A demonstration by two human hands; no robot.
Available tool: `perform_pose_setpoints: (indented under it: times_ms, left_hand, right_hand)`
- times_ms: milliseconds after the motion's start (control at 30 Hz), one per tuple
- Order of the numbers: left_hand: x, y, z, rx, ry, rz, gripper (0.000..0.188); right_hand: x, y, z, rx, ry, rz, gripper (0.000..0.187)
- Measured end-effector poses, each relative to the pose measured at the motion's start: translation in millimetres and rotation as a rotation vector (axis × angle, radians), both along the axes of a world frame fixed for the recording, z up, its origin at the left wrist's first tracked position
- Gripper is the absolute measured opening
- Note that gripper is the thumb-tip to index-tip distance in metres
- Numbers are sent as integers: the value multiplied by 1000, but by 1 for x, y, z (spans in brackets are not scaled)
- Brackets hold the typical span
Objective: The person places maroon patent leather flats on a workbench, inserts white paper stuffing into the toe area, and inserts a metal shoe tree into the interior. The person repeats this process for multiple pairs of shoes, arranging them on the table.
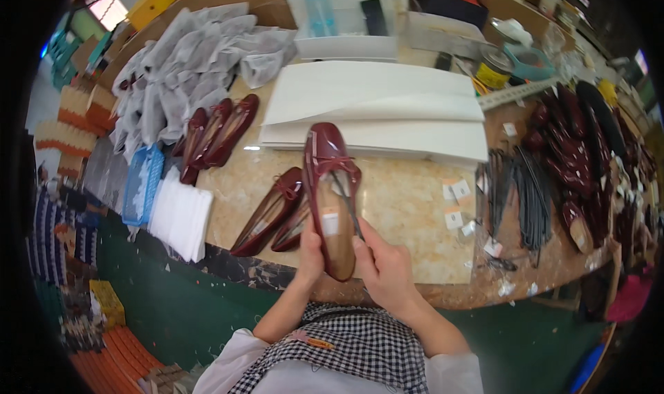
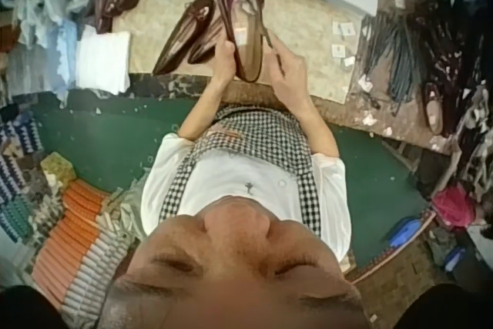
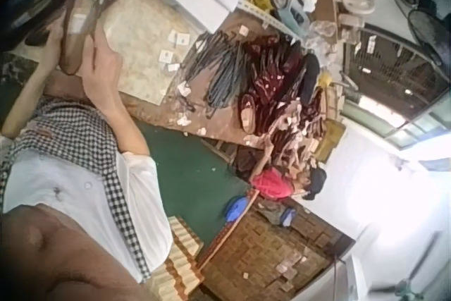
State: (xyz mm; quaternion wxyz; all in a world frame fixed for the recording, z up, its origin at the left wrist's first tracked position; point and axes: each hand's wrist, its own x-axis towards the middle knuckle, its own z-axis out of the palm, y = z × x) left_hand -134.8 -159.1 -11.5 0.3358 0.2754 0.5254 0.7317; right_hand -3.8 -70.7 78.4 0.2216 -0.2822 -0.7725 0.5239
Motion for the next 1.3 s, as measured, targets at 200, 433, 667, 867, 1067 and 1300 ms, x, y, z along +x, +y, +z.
perform_pose_setpoints:
  times_ms: [200,433,667,867,1067,1300]
  left_hand:
    - [23,4,-19,39,21,50,80]
    - [20,-17,-9,-217,-40,-83,57]
    - [-66,-65,12,-761,1230,1,56]
    - [-101,-49,52,-514,1274,-162,38]
    - [-264,-41,80,-712,1609,288,36]
    - [-435,-10,49,-966,1756,598,50]
  right_hand:
    - [-25,-8,-20,385,204,-182,38]
    - [2,-3,-27,36,-198,181,37]
    - [48,41,-36,-29,-123,-175,32]
    - [28,30,-53,371,-180,-8,27]
    - [113,62,-45,337,-428,-260,29]
    - [237,137,-52,302,-442,-526,27]
